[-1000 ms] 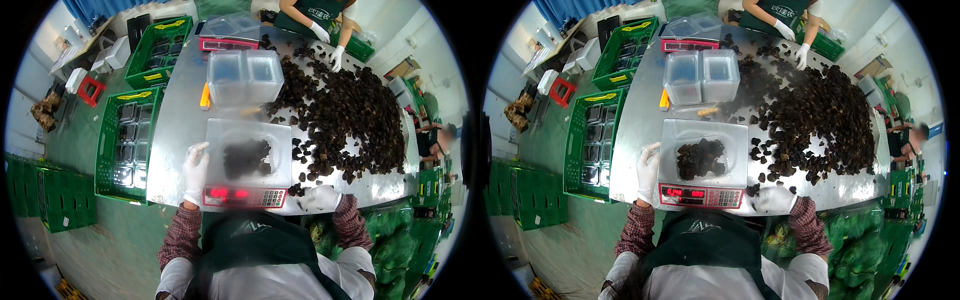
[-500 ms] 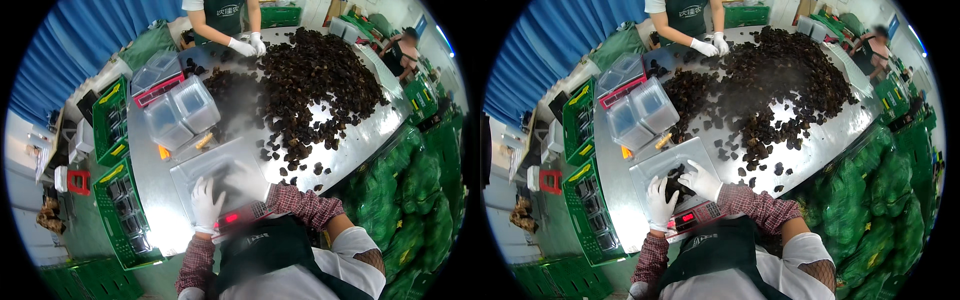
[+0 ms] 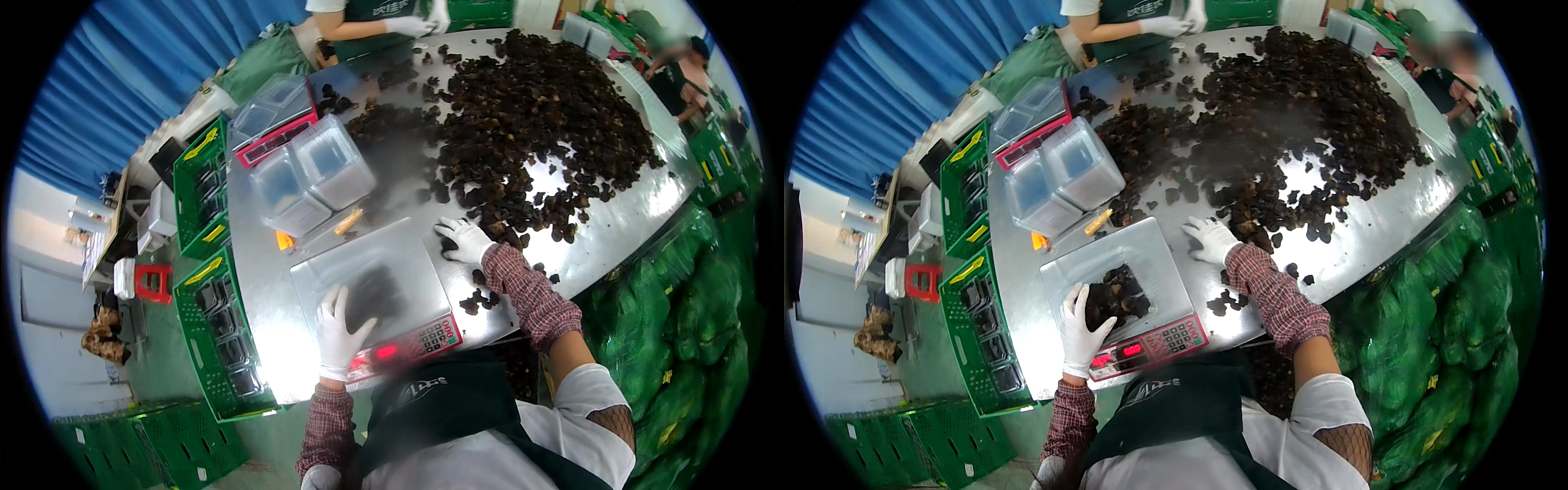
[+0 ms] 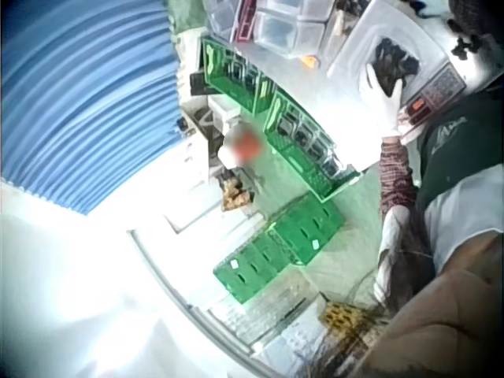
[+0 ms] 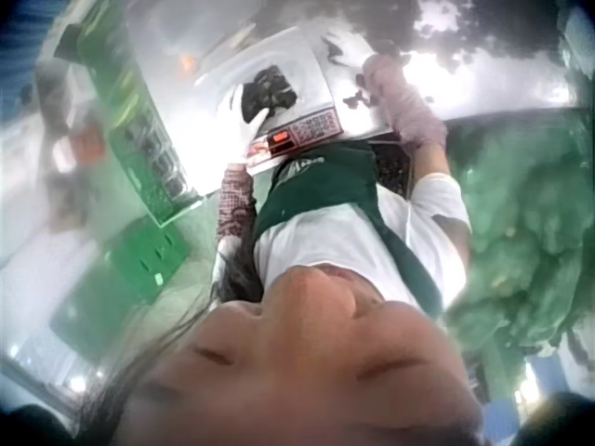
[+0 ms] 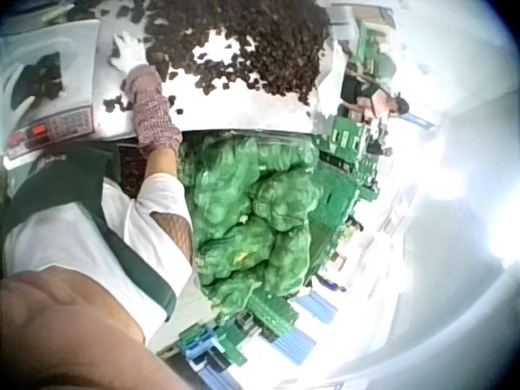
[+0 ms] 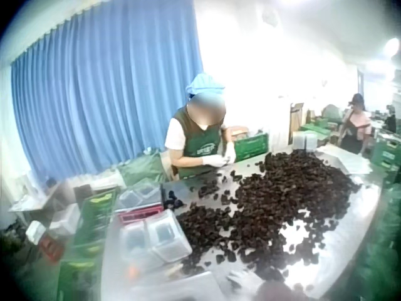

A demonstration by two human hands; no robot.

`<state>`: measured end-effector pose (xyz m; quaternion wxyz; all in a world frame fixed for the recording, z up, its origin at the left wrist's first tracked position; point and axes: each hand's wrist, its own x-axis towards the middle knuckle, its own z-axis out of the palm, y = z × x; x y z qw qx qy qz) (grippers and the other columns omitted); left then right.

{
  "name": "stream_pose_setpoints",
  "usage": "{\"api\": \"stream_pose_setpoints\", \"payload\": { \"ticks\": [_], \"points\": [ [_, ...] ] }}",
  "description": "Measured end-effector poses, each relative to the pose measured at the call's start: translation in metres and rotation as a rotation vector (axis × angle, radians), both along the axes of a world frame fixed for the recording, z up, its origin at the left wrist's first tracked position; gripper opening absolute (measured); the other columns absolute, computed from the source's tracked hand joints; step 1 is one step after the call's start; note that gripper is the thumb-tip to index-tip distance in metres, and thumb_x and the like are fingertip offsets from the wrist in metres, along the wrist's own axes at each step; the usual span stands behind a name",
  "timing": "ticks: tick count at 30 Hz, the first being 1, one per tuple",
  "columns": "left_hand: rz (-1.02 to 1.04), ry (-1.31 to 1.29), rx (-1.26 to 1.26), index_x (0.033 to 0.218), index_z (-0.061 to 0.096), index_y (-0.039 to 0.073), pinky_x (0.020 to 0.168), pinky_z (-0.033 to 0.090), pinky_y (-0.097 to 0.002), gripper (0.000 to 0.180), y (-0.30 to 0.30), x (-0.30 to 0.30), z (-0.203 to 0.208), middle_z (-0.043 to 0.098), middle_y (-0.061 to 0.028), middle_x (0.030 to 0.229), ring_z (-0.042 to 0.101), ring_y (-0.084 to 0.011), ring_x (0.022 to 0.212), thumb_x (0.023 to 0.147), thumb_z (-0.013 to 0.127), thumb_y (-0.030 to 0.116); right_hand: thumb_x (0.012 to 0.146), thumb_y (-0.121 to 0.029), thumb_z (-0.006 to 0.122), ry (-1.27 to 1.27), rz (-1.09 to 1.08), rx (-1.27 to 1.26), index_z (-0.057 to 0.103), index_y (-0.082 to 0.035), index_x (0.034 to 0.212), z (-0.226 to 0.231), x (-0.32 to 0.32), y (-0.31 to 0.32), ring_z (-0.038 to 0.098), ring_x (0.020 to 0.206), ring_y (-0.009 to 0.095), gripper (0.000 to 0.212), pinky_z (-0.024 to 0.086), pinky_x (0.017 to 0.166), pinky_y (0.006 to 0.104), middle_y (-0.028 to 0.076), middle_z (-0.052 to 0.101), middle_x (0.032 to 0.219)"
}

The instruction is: The person sorts black dried fungi on a metal table, weighing portions into plastic containers using a digital scale and placing filled containers into green crates.

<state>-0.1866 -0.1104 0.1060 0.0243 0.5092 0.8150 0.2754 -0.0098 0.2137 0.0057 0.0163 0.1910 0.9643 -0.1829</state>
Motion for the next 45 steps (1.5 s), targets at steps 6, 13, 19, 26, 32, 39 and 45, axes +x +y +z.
{"api": "stream_pose_setpoints", "payload": {
  "ticks": [6, 13, 19, 26, 32, 39, 45],
  "points": [
    [0.088, -0.058, 0.11, 0.136, 0.051, 0.005, 0.096, 0.046, -0.0415, 0.071, -0.013, -0.002, 0.009, 0.049, -0.0171, 0.136, 0.05, -0.0343, 0.119, 0.073, 0.082, 0.017, 0.081, -0.019, 0.069, 0.119, 0.063, 0.142, 0.062, -0.011, 0.123, -0.025, 0.015, -0.028, 0.06, 0.105, 0.029, 0.043, 0.052, 0.086, 0.0414, 0.009, 0.056, 0.125],
    [0.1, -0.102, 0.208, 0.12, 0.064, 0.006, 0.103, 0.042, -0.0406, 0.042, -0.004, 0.001, 0.01, 0.057, -0.013, 0.127, 0.053, -0.0321, 0.121, 0.079, 0.075, 0.007, 0.079, -0.006, 0.073, 0.366, -0.325, -0.348, 0.07, -0.01, 0.106, -0.012, 0.011, -0.013, 0.065, 0.098, 0.027, 0.028, 0.052, 0.087, 0.035, 0.01, 0.065, 0.102],
    [-0.023, -0.003, 0.188, 0.119, 0.065, 0.01, 0.1, 0.04, -0.0421, 0.039, 0.053, 0.015, 0.006, 0.062, -0.0093, 0.117, 0.054, -0.0302, 0.114, 0.081, 0.071, 0.013, 0.083, -0.003, 0.073, 0.612, -0.468, -1.038, 0.069, -0.004, 0.11, 0.021, 0.005, -0.026, 0.061, 0.092, 0.01, 0.027, 0.05, 0.087, 0.0255, 0.001, 0.068, 0.103],
    [-0.06, 0.284, -0.041, 0.089, 0.068, 0.015, 0.092, 0.04, -0.0418, 0.012, 0.081, 0.011, -0.009, 0.063, -0.0014, 0.093, 0.058, -0.0242, 0.098, 0.078, 0.071, 0.016, 0.091, -0.005, 0.067, 0.665, -0.413, -1.357, 0.067, -0.007, 0.117, 0.064, 0.002, -0.048, 0.054, 0.083, 0.003, 0.027, 0.043, 0.071, 0.019, -0.004, 0.065, 0.1],
    [0.146, -0.309, 0.462, 0.094, 0.07, 0.008, 0.083, 0.049, -0.0324, 0.014, 0.045, -0.011, 0.011, 0.071, -0.0054, 0.093, 0.067, -0.0211, 0.09, 0.081, 0.071, 0.002, 0.086, 0.003, 0.067, 0.664, -0.23, -1.229, 0.066, -0.003, 0.116, 0.103, -0.016, -0.088, 0.056, 0.112, 0.012, 0.031, 0.044, 0.096, 0.0254, 0.003, 0.063, 0.118],
    [0.331, -1.116, 0.694, 0.099, 0.069, 0.002, 0.083, 0.049, -0.0234, 0.013, 0.005, -0.033, 0.008, 0.071, -0.0033, 0.099, 0.064, -0.0096, 0.093, 0.088, 0.064, -0.004, 0.083, -0.015, 0.072, 0.481, 0.174, -0.347, 0.062, -0.012, 0.124, 0.108, -0.071, -0.143, 0.059, 0.111, 0.02, 0.043, 0.048, 0.094, 0.0299, 0.008, 0.059, 0.128],
    [0.366, -1.188, 0.758, 0.103, 0.067, 0.001, 0.083, 0.05, -0.0237, 0.016, -0.014, -0.029, 0.005, 0.07, -0.0051, 0.102, 0.063, -0.0101, 0.093, 0.088, 0.062, -0.005, 0.085, -0.029, 0.071, 0.383, 0.136, -0.383, 0.056, -0.02, 0.135, 0.124, -0.073, -0.145, 0.062, 0.111, 0.024, 0.053, 0.052, 0.093, 0.0364, 0.007, 0.056, 0.134]
  ]
}}
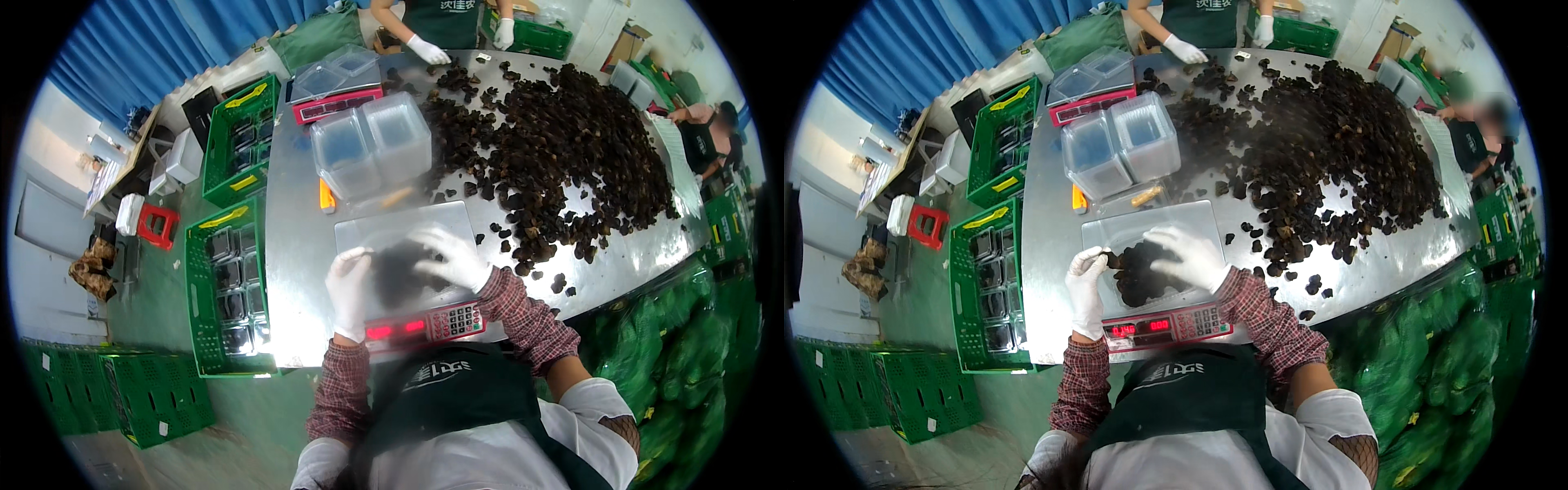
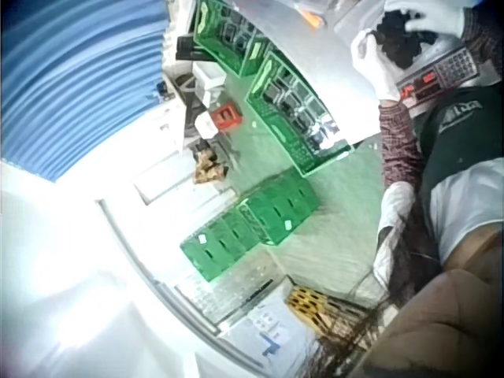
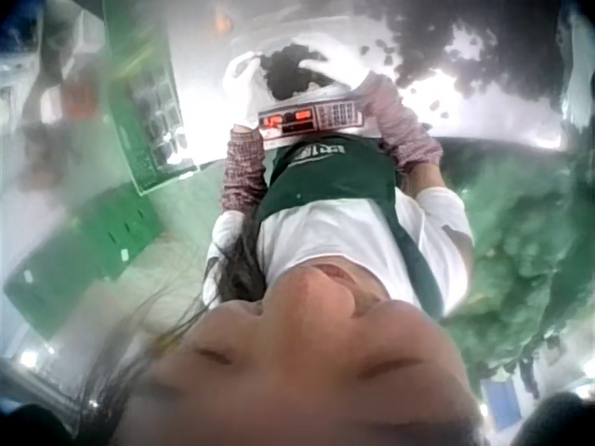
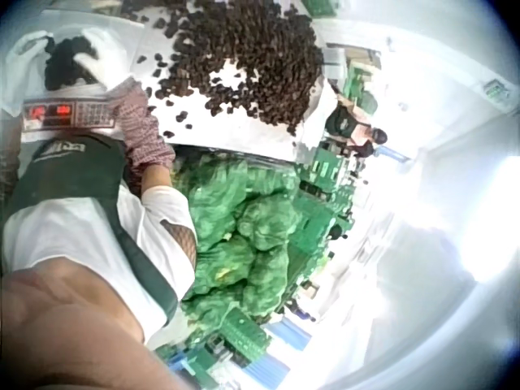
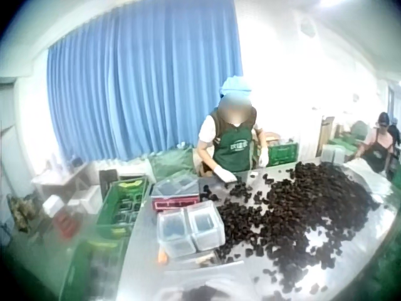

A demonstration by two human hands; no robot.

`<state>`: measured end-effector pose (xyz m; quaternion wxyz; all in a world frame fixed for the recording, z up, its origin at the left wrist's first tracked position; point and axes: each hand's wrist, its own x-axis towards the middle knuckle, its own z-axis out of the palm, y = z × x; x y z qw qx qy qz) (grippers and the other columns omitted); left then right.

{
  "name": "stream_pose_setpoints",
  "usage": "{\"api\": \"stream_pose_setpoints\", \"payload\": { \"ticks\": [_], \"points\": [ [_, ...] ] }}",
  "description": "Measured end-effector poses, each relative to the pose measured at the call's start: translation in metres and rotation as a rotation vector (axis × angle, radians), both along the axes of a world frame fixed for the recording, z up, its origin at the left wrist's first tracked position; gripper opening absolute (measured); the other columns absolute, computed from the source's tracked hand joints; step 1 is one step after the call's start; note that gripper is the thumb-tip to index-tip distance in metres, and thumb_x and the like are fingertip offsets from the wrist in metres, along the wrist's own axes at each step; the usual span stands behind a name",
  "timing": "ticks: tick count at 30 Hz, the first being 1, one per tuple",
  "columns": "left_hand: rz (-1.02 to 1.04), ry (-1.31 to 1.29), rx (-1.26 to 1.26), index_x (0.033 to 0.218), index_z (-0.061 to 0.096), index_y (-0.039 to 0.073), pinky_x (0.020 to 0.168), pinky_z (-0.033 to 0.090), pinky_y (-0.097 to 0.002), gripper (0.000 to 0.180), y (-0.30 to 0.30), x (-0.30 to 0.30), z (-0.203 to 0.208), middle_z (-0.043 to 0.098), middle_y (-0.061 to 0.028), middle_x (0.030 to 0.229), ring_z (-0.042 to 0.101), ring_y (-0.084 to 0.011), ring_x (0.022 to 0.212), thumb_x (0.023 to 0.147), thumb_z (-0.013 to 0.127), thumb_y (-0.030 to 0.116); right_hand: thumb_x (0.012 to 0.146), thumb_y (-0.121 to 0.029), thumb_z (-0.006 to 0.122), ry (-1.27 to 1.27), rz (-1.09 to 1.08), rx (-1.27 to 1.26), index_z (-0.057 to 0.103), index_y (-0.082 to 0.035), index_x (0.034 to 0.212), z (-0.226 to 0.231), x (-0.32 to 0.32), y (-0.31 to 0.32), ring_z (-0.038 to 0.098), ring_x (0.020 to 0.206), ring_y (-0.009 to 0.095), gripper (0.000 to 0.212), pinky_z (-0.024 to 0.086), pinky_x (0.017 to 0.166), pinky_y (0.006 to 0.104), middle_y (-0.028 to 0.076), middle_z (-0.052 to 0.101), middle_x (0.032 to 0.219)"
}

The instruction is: The person sorts black dried fungi on a metal table, weighing portions into plastic containers using a digital scale and placing filled containers into green crates.

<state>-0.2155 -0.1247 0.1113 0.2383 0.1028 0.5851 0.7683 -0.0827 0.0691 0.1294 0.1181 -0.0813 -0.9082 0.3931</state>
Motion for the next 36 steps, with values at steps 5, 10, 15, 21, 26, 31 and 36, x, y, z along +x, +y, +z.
{"api": "stream_pose_setpoints", "payload": {
  "ticks": [5, 10, 15, 21, 26, 31, 36],
  "points": [
    [0.01, 0.023, 0.028, 0.103, 0.067, 0.001, 0.085, 0.05, -0.0243, 0.015, 0.003, 0.002, 0.001, 0.07, -0.0054, 0.102, 0.063, -0.0106, 0.094, 0.089, 0.063, -0.004, 0.08, -0.01, 0.069, 0.191, -0.257, 0.18, 0.075, -0.014, 0.097, -0.024, 0.015, 0.042, 0.062, 0.103, 0.026, 0.018, 0.052, 0.089, 0.0364, 0.006, 0.066, 0.115],
    [-0.003, 0.056, 0.033, 0.101, 0.067, 0.001, 0.087, 0.05, -0.0246, 0.014, 0.014, 0.01, 0.007, 0.07, -0.0053, 0.102, 0.064, -0.0109, 0.094, 0.089, 0.063, -0.005, 0.076, -0.013, 0.069, 0.068, -0.103, 0.41, 0.076, -0.015, 0.094, -0.021, 0.02, 0.034, 0.048, 0.126, 0.029, 0.019, 0.042, 0.1, 0.0429, 0.005, 0.058, 0.131],
    [-0.036, 0.136, -0.016, 0.102, 0.068, 0.001, 0.088, 0.05, -0.0258, 0.015, 0.029, 0.018, 0.011, 0.07, -0.0051, 0.102, 0.064, -0.0119, 0.096, 0.089, 0.064, -0.004, 0.076, -0.016, 0.067, -0.091, -0.058, 0.646, 0.076, -0.011, 0.093, -0.019, 0.014, 0.016, 0.036, 0.139, 0.031, 0.021, 0.037, 0.106, 0.0472, 0.012, 0.05, 0.141],
    [-0.239, 1.113, -0.475, 0.115, 0.067, 0.008, 0.096, 0.046, -0.0399, 0.027, 0.055, 0.028, -0.019, 0.068, -0.0087, 0.11, 0.062, -0.0264, 0.109, 0.087, 0.067, 0.008, 0.076, -0.016, 0.069, 0.047, -0.074, 0.521, 0.07, -0.009, 0.082, -0.013, 0.025, 0.021, 0.046, 0.131, 0.028, 0.009, 0.04, 0.103, 0.0431, 0.008, 0.059, 0.129],
    [-0.435, 1.406, -0.789, 0.14, 0.049, 0.009, 0.108, 0.033, -0.0457, 0.056, 0.05, 0.044, -0.019, 0.051, -0.0131, 0.137, 0.047, -0.0314, 0.125, 0.089, 0.064, 0.027, 0.081, -0.02, 0.07, -0.037, -0.031, 0.054, 0.067, -0.009, 0.087, 0.018, 0.131, 0.043, 0.057, 0.115, 0.027, 0.012, 0.045, 0.098, 0.0394, 0.006, 0.065, 0.113],
    [-0.453, 1.449, -0.777, 0.144, 0.045, 0.011, 0.106, 0.033, -0.0462, 0.065, 0.055, 0.045, -0.012, 0.049, -0.0137, 0.139, 0.048, -0.032, 0.121, 0.087, 0.067, 0.031, 0.078, -0.037, 0.077, -0.88, 0.191, -0.035, 0.066, -0.014, 0.128, 0.001, 0.237, 0.07, 0.06, 0.116, 0.029, 0.055, 0.045, 0.103, 0.0402, 0.014, 0.067, 0.116],
    [-0.33, 1.294, -0.687, 0.147, 0.041, 0.006, 0.112, 0.029, -0.0469, 0.076, 0.049, 0.044, 0.017, 0.046, -0.0164, 0.144, 0.042, -0.0348, 0.132, 0.082, 0.073, 0.031, 0.084, -0.01, 0.061, -0.314, -0.196, 0.39, 0.055, -0.014, 0.134, -0.071, 0.164, 0.111, 0.054, 0.12, 0.031, 0.05, 0.046, 0.1, 0.0407, 0.013, 0.054, 0.135]
  ]
}}
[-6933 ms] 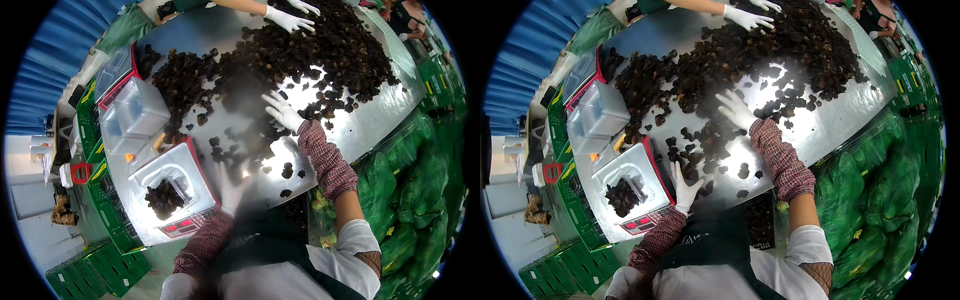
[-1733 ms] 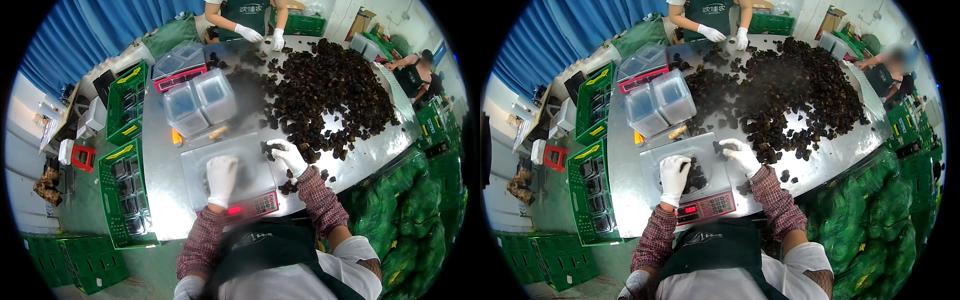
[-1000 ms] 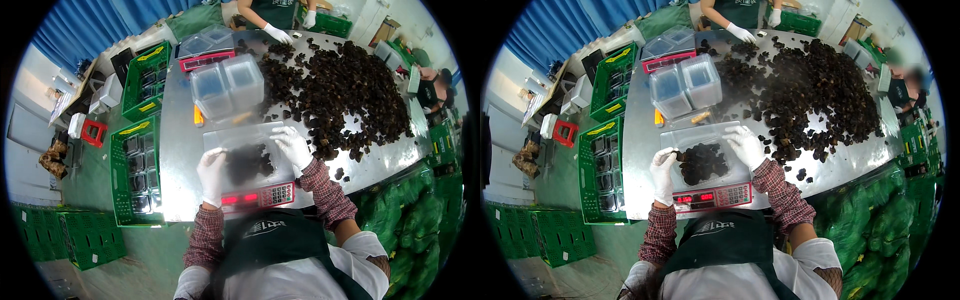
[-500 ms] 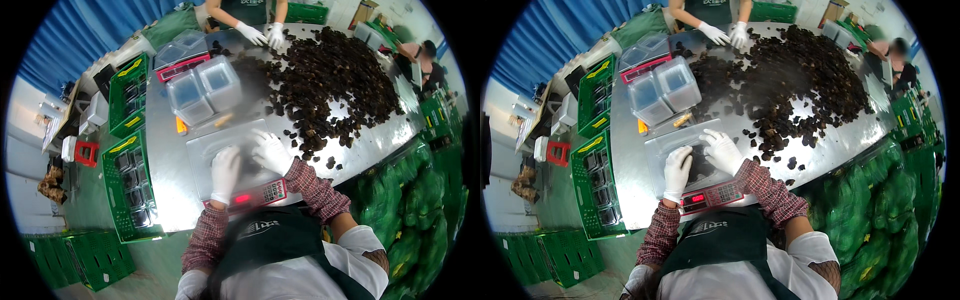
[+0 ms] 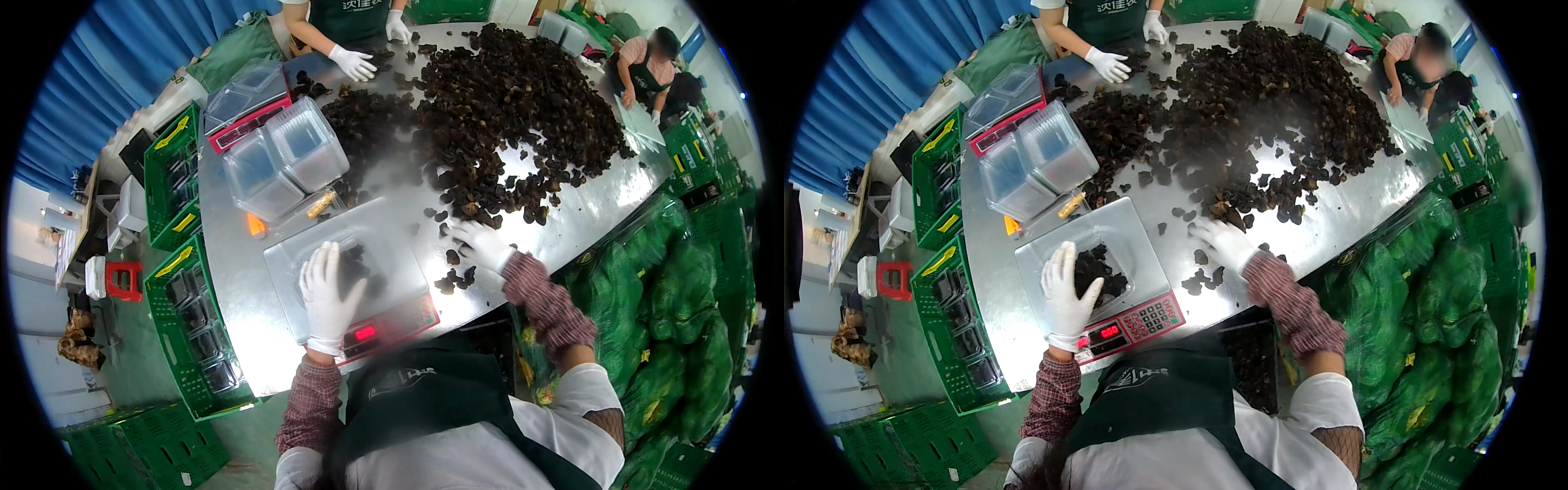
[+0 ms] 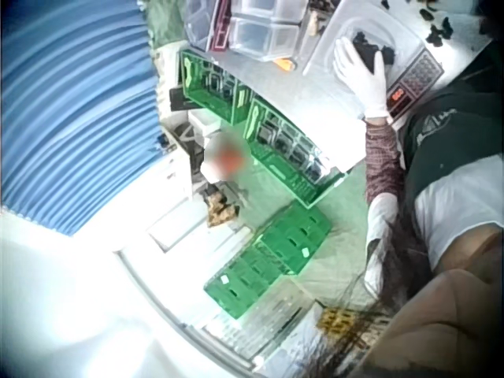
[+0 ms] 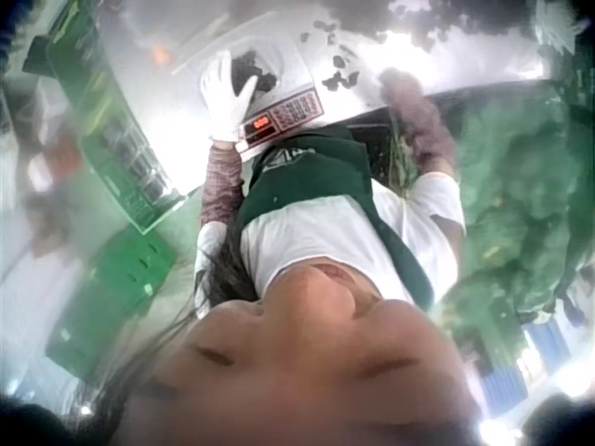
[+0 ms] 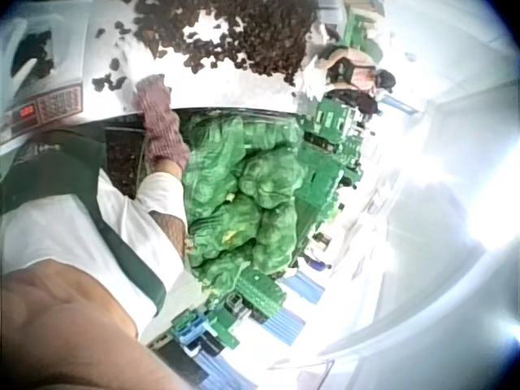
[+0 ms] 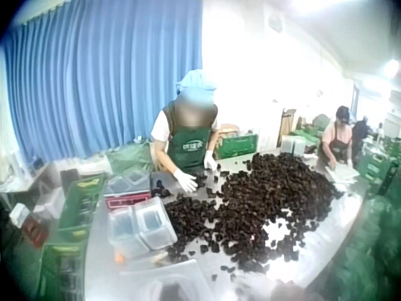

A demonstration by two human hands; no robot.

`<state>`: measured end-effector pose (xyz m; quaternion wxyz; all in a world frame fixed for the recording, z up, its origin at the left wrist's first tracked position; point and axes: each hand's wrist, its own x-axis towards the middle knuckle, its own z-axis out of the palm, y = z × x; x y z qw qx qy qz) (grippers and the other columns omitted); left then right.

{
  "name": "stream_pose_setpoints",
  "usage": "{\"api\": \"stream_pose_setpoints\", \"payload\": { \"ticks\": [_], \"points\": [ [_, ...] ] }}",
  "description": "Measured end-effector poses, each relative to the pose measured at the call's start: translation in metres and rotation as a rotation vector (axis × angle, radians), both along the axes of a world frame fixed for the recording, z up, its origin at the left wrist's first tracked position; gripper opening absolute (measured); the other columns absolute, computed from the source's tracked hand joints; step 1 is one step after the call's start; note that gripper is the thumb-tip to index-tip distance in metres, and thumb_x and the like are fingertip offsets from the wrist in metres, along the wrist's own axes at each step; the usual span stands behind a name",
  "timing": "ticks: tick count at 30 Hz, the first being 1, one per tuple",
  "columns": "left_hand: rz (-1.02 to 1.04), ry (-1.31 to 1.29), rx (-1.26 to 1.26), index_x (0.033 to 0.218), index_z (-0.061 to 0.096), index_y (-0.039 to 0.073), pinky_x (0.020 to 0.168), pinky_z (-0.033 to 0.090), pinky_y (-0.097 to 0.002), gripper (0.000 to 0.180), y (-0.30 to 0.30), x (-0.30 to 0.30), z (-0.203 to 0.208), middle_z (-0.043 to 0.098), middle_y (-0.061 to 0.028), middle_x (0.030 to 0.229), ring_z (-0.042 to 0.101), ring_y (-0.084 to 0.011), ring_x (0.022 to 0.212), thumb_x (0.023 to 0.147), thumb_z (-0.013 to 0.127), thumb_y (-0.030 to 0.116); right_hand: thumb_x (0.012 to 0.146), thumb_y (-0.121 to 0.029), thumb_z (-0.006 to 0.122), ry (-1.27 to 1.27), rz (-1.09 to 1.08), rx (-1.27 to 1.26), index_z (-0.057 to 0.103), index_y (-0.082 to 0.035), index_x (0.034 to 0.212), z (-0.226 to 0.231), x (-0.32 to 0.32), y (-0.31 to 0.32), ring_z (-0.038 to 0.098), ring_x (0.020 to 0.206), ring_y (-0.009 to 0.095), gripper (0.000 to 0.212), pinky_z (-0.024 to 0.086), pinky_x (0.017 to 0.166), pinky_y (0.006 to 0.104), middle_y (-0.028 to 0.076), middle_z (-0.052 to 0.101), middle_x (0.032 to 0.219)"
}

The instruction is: The person sorts black dried fungi on a metal table, weighing portions into plastic containers using a digital scale and placing filled containers into green crates.

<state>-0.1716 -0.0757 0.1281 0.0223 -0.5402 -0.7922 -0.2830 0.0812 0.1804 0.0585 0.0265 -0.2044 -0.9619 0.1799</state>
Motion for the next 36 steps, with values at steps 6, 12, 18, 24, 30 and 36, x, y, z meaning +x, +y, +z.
{"api": "stream_pose_setpoints", "payload": {
  "ticks": [6, 12, 18, 24, 30, 36],
  "points": [
    [0.18, -0.159, 0.244, 0.132, 0.056, 0.003, 0.107, 0.038, -0.0408, 0.054, -0.044, -0.037, 0.017, 0.058, -0.0156, 0.131, 0.053, -0.0317, 0.123, 0.081, 0.072, 0.006, 0.074, -0.004, 0.068, -0.202, 0.11, 0.205, 0.056, -0.012, 0.133, -0.055, -0.069, 0.032, 0.047, 0.131, 0.035, 0.061, 0.047, 0.101, 0.042, 0.016, 0.045, 0.143],
    [0.442, -0.407, 0.417, 0.118, 0.064, 0.001, 0.105, 0.042, -0.0364, 0.033, -0.11, -0.058, 0.016, 0.063, -0.0136, 0.125, 0.058, -0.027, 0.119, 0.086, 0.062, -0.003, 0.077, -0.002, 0.063, 0.065, 0.02, 0.005, 0.072, -0.01, 0.101, -0.089, -0.057, 0.055, 0.064, 0.099, 0.03, 0.026, 0.054, 0.086, 0.0369, 0.011, 0.065, 0.102],
    [0.589, -0.548, 0.473, 0.116, 0.066, 0.002, 0.102, 0.043, -0.0345, 0.028, -0.142, -0.054, 0.003, 0.065, -0.0117, 0.122, 0.058, -0.0226, 0.116, 0.089, 0.06, -0.001, 0.082, 0.003, 0.069, 0.587, -0.005, -0.45, 0.07, -0.008, 0.116, 0.063, -0.114, -0.026, 0.065, 0.1, 0.017, 0.035, 0.052, 0.085, 0.026, 0.007, 0.066, 0.115],
    [0.511, -0.546, 0.49, 0.115, 0.068, 0.002, 0.102, 0.044, -0.033, 0.028, -0.123, -0.048, 0.005, 0.066, -0.0108, 0.12, 0.059, -0.0212, 0.115, 0.088, 0.061, -0.002, 0.082, 0.003, 0.069, 0.727, 0.093, -0.383, 0.068, -0.007, 0.117, 0.065, -0.143, -0.103, 0.062, 0.112, 0.023, 0.036, 0.049, 0.096, 0.0291, 0.01, 0.065, 0.119],
    [0.535, -0.66, 0.501, 0.112, 0.069, 0.003, 0.1, 0.045, -0.0319, 0.026, -0.125, -0.052, -0.007, 0.066, -0.01, 0.118, 0.06, -0.0201, 0.113, 0.088, 0.061, -0.003, 0.082, 0.002, 0.069, 0.634, -0.02, -0.466, 0.067, -0.008, 0.119, 0.038, -0.142, -0.114, 0.06, 0.117, 0.024, 0.038, 0.048, 0.097, 0.0296, 0.01, 0.062, 0.123],
    [0.436, -0.684, 0.479, 0.116, 0.069, 0.004, 0.095, 0.045, -0.0293, 0.028, -0.115, -0.054, -0.017, 0.067, -0.0071, 0.117, 0.059, -0.0149, 0.105, 0.089, 0.063, 0.002, 0.082, 0.007, 0.067, 0.671, -0.091, -0.449, 0.066, -0.006, 0.12, 0.034, -0.136, -0.097, 0.062, 0.111, 0.023, 0.04, 0.051, 0.092, 0.0285, 0.01, 0.062, 0.122]
  ]
}}
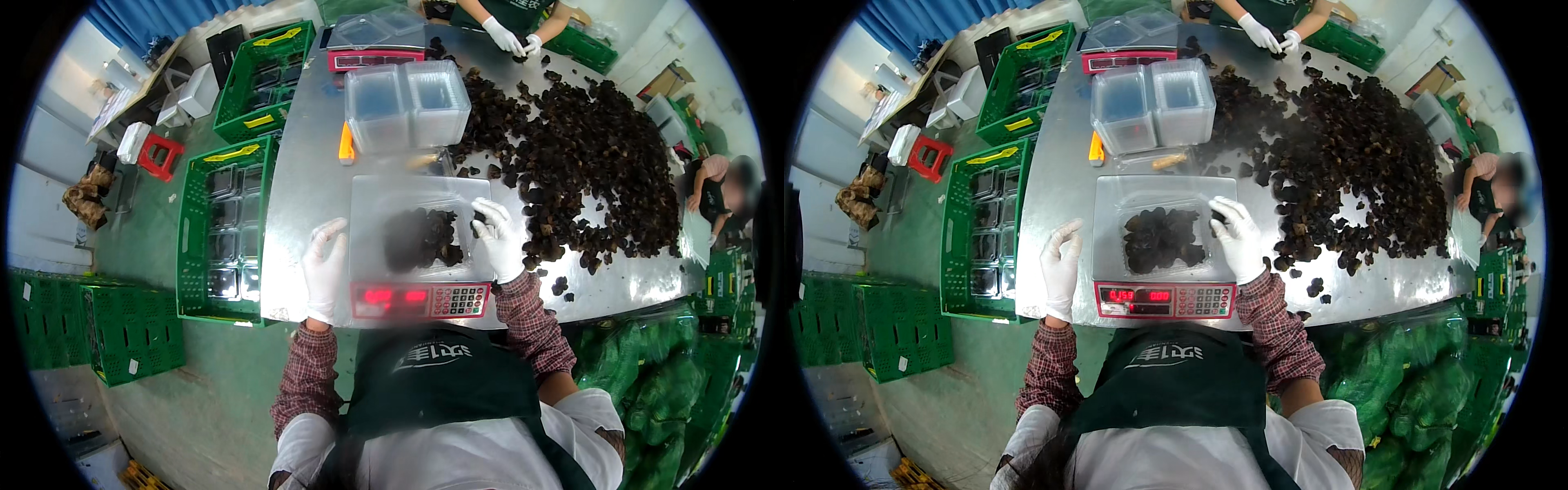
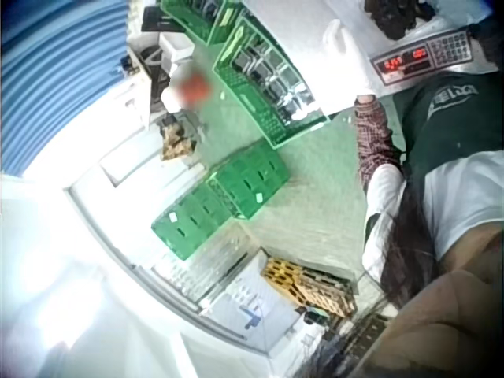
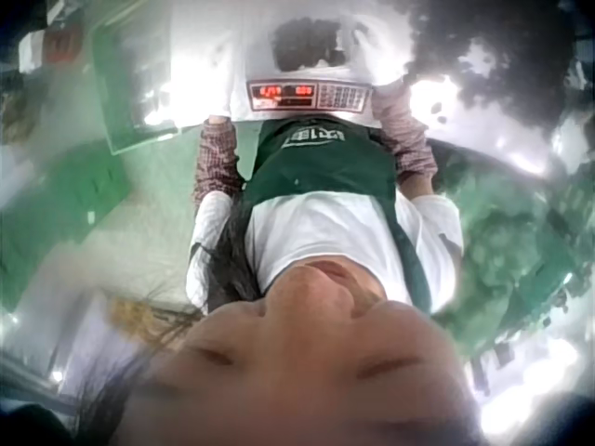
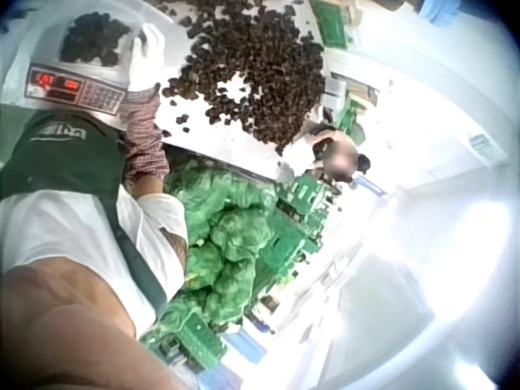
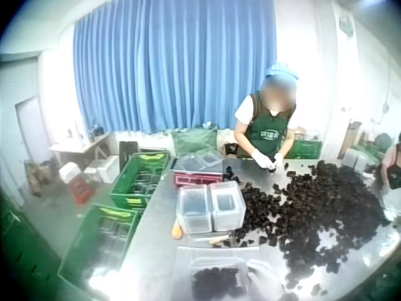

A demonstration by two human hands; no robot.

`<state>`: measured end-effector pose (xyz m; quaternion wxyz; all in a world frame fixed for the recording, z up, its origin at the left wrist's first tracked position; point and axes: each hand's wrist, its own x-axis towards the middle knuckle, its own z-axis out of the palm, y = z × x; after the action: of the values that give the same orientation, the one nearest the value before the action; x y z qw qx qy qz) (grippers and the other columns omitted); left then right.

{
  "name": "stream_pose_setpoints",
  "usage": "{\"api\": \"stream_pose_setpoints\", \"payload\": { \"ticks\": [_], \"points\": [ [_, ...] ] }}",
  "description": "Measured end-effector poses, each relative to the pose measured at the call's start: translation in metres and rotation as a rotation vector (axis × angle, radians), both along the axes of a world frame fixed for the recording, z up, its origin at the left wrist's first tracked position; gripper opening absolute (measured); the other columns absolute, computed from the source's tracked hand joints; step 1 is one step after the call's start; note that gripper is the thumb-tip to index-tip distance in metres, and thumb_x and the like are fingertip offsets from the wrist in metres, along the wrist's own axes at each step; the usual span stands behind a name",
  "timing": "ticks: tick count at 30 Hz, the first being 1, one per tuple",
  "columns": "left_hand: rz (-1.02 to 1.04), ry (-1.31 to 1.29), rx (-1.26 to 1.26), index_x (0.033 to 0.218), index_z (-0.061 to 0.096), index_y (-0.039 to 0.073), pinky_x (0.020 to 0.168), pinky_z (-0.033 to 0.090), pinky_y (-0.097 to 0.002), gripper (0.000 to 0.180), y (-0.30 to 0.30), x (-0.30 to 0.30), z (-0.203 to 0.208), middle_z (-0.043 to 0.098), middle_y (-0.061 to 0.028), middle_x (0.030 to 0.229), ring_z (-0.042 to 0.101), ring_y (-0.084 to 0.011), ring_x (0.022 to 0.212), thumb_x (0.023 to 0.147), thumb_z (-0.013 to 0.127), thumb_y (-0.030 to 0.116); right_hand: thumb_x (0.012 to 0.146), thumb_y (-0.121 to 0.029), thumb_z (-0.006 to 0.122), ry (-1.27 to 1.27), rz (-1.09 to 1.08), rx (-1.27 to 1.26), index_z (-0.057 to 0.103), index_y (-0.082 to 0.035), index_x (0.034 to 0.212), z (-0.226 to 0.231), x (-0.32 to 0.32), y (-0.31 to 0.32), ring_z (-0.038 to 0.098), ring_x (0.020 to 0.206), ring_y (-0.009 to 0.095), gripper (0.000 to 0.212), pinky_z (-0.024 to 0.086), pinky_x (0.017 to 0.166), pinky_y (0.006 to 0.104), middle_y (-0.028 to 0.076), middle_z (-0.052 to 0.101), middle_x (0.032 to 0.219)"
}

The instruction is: The person sorts black dried fungi on a metal table, weighing portions into plastic containers using a digital scale and placing filled containers into green crates.

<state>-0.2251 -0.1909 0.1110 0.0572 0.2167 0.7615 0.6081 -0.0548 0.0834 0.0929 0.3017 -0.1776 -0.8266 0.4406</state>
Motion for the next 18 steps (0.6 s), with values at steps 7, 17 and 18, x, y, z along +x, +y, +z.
{"api": "stream_pose_setpoints", "payload": {
  "ticks": [7, 17, 18],
  "points": [
    [-0.087, 0.015, -0.048, 0.111, 0.07, 0.005, 0.1, 0.044, -0.0307, 0.031, 0.023, -0.001, -0.003, 0.067, -0.0083, 0.115, 0.06, -0.0186, 0.113, 0.082, 0.066, -0.006, 0.083, 0.003, 0.069, -0.006, 0.033, 0.038, 0.064, -0.006, 0.123, 0.001, -0.005, -0.006, 0.062, 0.113, 0.024, 0.042, 0.05, 0.093, 0.03, 0.012, 0.063, 0.123],
    [-0.113, 0.065, -0.039, 0.111, 0.07, 0.004, 0.1, 0.044, -0.0315, 0.03, 0.03, 0.002, 0.002, 0.067, -0.0089, 0.114, 0.061, -0.0201, 0.112, 0.083, 0.066, -0.005, 0.08, -0.01, 0.068, -0.161, 0.061, 0.614, 0.07, -0.013, 0.114, 0.007, -0.007, -0.009, 0.052, 0.121, 0.027, 0.034, 0.041, 0.099, 0.0412, 0.005, 0.06, 0.13],
    [-0.101, 0.054, -0.041, 0.111, 0.07, 0.004, 0.1, 0.045, -0.0315, 0.029, 0.028, 0.002, 0.0, 0.068, -0.0089, 0.114, 0.062, -0.0201, 0.111, 0.083, 0.066, -0.005, 0.08, -0.011, 0.069, -0.133, 0.063, 0.601, 0.07, -0.013, 0.113, 0.012, -0.01, -0.003, 0.052, 0.121, 0.028, 0.033, 0.042, 0.099, 0.0411, 0.005, 0.061, 0.129]
  ]
}}
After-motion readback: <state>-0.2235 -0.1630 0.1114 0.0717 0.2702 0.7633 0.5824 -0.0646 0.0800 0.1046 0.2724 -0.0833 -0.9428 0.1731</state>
